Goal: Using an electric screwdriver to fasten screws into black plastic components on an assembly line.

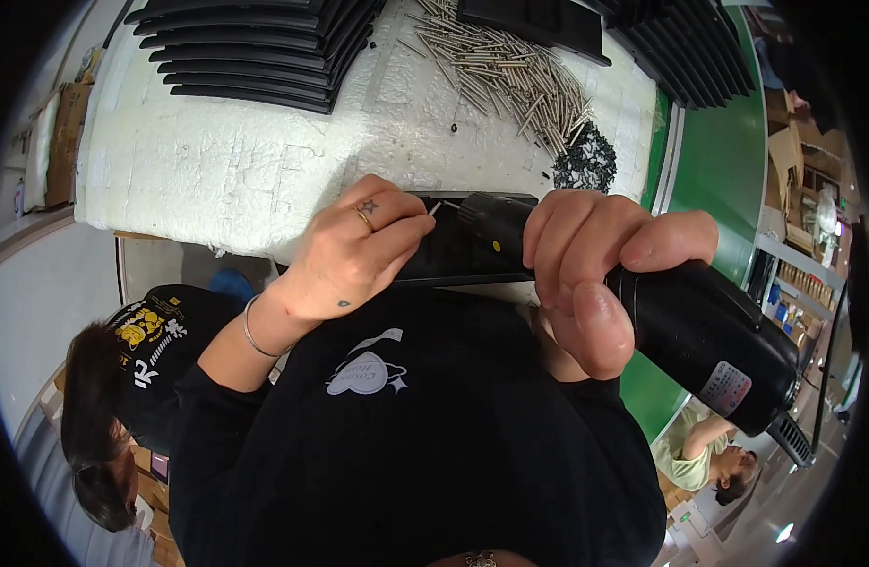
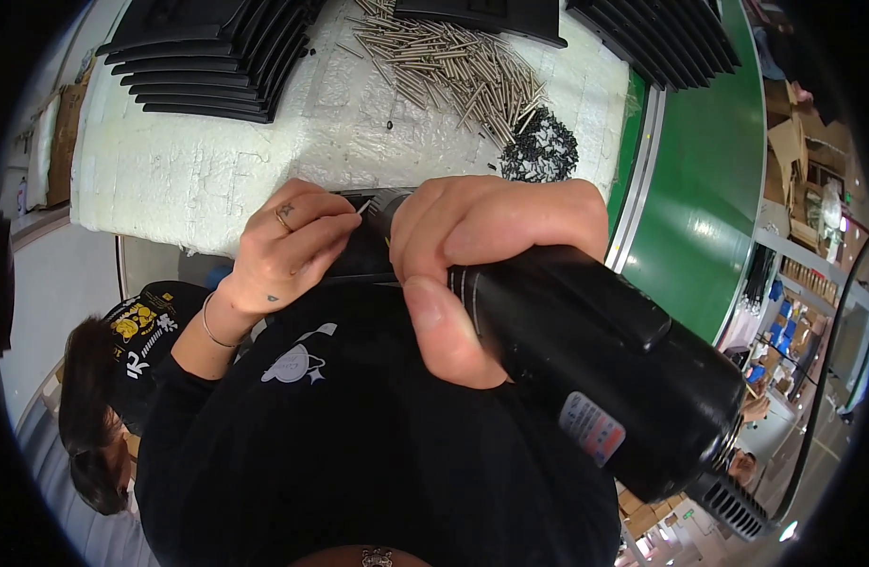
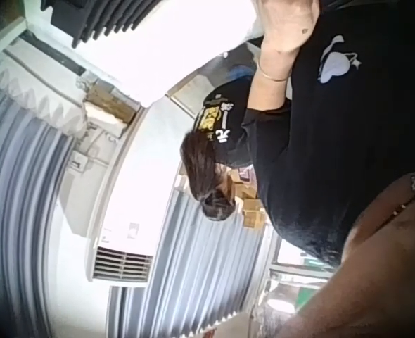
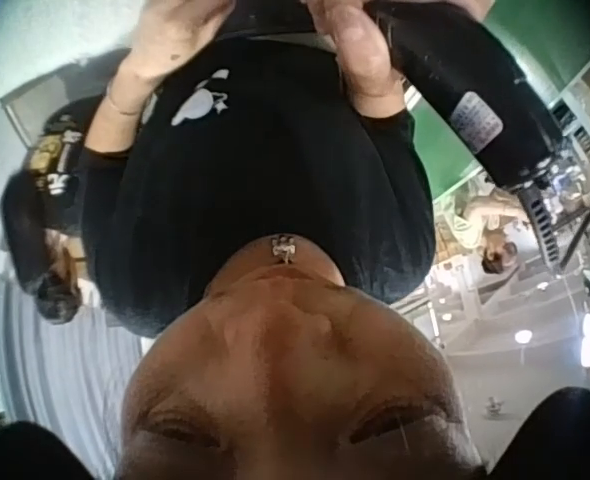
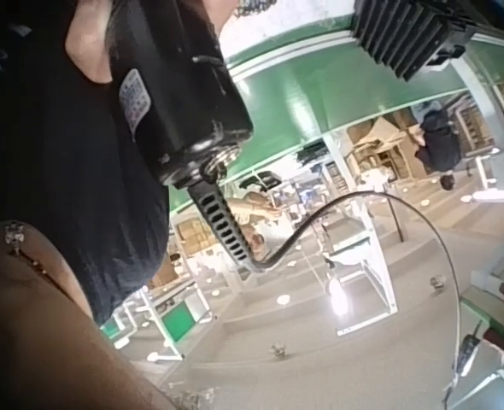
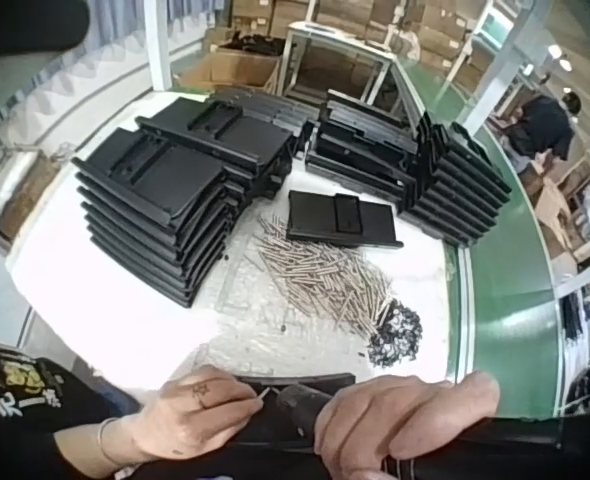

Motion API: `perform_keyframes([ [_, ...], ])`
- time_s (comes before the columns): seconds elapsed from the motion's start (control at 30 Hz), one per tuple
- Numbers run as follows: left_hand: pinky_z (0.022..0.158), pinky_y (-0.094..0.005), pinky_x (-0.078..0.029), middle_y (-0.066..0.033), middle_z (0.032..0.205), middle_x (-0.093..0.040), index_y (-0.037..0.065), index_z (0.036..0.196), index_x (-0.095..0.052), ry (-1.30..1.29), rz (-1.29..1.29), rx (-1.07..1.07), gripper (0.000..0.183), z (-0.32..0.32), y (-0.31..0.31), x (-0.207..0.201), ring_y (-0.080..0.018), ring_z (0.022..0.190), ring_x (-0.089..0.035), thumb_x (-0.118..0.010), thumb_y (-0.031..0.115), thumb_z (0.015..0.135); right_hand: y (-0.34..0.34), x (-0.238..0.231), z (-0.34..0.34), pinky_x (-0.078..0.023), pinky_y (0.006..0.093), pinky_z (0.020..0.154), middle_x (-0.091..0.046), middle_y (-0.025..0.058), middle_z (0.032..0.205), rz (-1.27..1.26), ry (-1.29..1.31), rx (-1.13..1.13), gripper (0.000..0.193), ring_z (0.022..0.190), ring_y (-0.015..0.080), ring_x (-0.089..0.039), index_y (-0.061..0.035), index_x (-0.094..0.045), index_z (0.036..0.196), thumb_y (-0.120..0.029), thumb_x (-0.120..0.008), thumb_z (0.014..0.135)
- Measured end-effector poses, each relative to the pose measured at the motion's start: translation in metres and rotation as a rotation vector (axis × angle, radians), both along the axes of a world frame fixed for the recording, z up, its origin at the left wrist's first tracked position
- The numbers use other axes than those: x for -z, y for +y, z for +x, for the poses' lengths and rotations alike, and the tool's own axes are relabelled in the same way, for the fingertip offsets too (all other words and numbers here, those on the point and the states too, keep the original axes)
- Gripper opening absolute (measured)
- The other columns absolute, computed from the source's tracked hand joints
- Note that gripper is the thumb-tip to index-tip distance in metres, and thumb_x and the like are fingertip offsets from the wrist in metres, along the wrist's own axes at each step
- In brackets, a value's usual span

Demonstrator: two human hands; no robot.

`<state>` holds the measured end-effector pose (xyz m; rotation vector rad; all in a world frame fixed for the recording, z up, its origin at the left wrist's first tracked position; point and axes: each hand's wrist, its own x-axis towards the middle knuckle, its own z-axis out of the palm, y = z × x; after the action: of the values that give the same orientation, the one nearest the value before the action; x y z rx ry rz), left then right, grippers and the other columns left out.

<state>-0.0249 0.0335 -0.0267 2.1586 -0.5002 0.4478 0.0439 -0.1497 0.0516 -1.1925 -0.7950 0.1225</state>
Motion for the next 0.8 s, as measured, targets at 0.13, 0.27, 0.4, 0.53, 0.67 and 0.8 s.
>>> perform_keyframes([
  [0.13,0.065,-0.0315,-0.052,-0.0073,0.086,-0.062,0.0,0.087,-0.067,0.04,-0.038,0.01,0.023,-0.005,-0.005,0.003,-0.0245,0.08,-0.06,-0.07,-0.006,0.065,0.005,-0.005,0.005,-0.042,0.0295,0.054,-0.051,0.002,0.064,-0.071,-0.041,-0.091,0.034,0.051,0.0125,-0.047,-0.0112,-0.037,0.101,-0.005,-0.064,0.081],
  [0.27,0.065,-0.0325,-0.052,-0.007,0.088,-0.062,0.0,0.089,-0.066,0.042,-0.068,0.008,0.026,-0.007,-0.004,0.007,-0.0253,0.082,-0.06,-0.068,-0.008,0.064,0.014,-0.014,0.008,-0.045,0.0308,0.053,-0.052,0.0033,0.064,-0.146,-0.091,-0.186,0.036,0.052,0.0133,-0.05,-0.0094,-0.037,0.099,0.001,-0.065,0.079],
  [0.4,0.066,-0.033,-0.052,-0.0073,0.089,-0.062,-0.001,0.09,-0.065,0.069,-0.109,0.046,0.028,-0.008,-0.003,0.009,-0.026,0.083,-0.06,-0.065,-0.009,0.063,0.023,-0.01,0.009,-0.045,0.0303,0.05,-0.053,0.0041,0.065,-0.149,-0.112,-0.203,0.035,0.051,0.0134,-0.05,-0.0084,-0.037,0.098,0.001,-0.065,0.078],
  [0.53,0.065,-0.0334,-0.052,-0.0075,0.086,-0.061,-0.001,0.089,-0.065,0.079,-0.104,0.048,0.026,-0.007,-0.004,0.009,-0.0261,0.082,-0.059,-0.066,-0.009,0.064,0.028,-0.011,0.01,-0.045,0.03,0.049,-0.053,0.0047,0.065,-0.166,-0.124,-0.196,0.035,0.05,0.0142,-0.05,-0.0073,-0.037,0.097,0.005,-0.063,0.076],
  [0.67,0.062,-0.0332,-0.051,-0.0071,0.083,-0.061,-0.002,0.087,-0.065,0.071,-0.059,0.073,0.022,-0.003,-0.003,0.001,-0.0256,0.078,-0.059,-0.067,-0.006,0.066,0.032,-0.009,0.004,-0.045,0.0304,0.051,-0.053,0.006,0.065,-0.153,-0.167,-0.098,0.035,0.051,0.0155,-0.05,-0.0053,-0.038,0.098,0.006,-0.062,0.076],
  [0.8,0.061,-0.0322,-0.051,-0.0075,0.079,-0.061,-0.001,0.087,-0.066,0.133,-0.021,0.091,0.018,0.0,0.0,-0.001,-0.0249,0.076,-0.059,-0.071,0.001,0.07,0.017,-0.009,0.016,-0.044,0.0314,0.055,-0.053,0.0074,0.069,-0.226,-0.136,-0.214,0.034,0.055,0.0159,-0.05,-0.0048,-0.04,0.099,0.006,-0.063,0.075],
])
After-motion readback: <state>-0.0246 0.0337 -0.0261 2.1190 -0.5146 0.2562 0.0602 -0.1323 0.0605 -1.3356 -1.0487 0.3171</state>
